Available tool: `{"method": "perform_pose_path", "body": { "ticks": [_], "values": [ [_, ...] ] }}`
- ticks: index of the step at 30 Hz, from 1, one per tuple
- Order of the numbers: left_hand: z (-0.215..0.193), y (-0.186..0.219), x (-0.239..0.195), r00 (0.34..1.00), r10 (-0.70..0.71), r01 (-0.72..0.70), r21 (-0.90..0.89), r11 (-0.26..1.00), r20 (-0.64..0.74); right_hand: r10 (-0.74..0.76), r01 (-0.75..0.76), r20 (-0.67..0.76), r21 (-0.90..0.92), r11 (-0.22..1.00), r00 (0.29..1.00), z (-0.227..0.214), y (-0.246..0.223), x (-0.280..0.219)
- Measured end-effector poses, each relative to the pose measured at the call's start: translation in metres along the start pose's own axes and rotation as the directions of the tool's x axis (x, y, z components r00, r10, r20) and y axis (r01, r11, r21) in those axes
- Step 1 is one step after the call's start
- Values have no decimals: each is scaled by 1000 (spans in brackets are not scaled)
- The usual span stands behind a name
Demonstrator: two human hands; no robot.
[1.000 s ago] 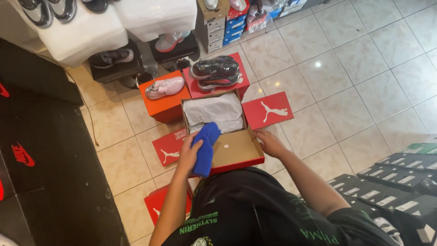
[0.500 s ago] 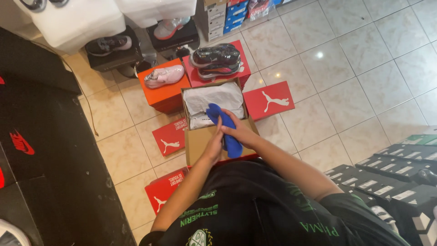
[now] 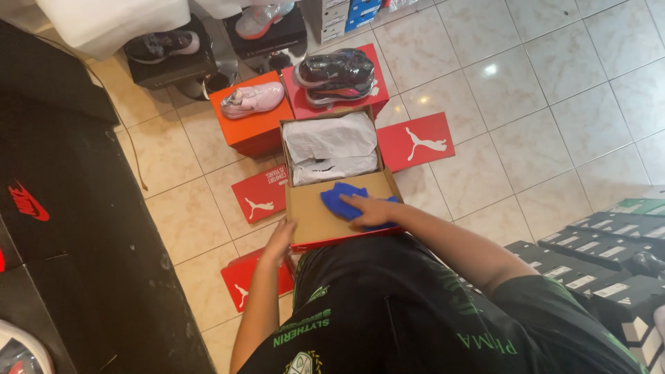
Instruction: Wiping down the surface and interior of shoe boxes with a cloth in a storage area.
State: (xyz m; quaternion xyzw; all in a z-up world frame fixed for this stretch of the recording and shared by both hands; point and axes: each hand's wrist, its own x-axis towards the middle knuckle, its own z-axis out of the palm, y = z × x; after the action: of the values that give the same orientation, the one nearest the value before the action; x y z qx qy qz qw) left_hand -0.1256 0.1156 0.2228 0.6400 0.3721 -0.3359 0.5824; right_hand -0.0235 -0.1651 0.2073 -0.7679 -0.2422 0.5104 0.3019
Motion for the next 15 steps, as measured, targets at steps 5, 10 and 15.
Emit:
{"method": "perform_pose_path", "body": {
  "ticks": [5,10,15],
  "values": [
    [14,5,-11,990,127,-142,-478,867,-63,-133,142,59,-201,969,989,17,76,71],
    [18,-30,31,984,146,-176,-608,774,-100,106,-140,-111,-369,919,988,54,54,112],
    [18,-53,56,979,163,-202,-704,681,-122,-165,214,269,-165,963,949,42,-21,65]
  ]
}}
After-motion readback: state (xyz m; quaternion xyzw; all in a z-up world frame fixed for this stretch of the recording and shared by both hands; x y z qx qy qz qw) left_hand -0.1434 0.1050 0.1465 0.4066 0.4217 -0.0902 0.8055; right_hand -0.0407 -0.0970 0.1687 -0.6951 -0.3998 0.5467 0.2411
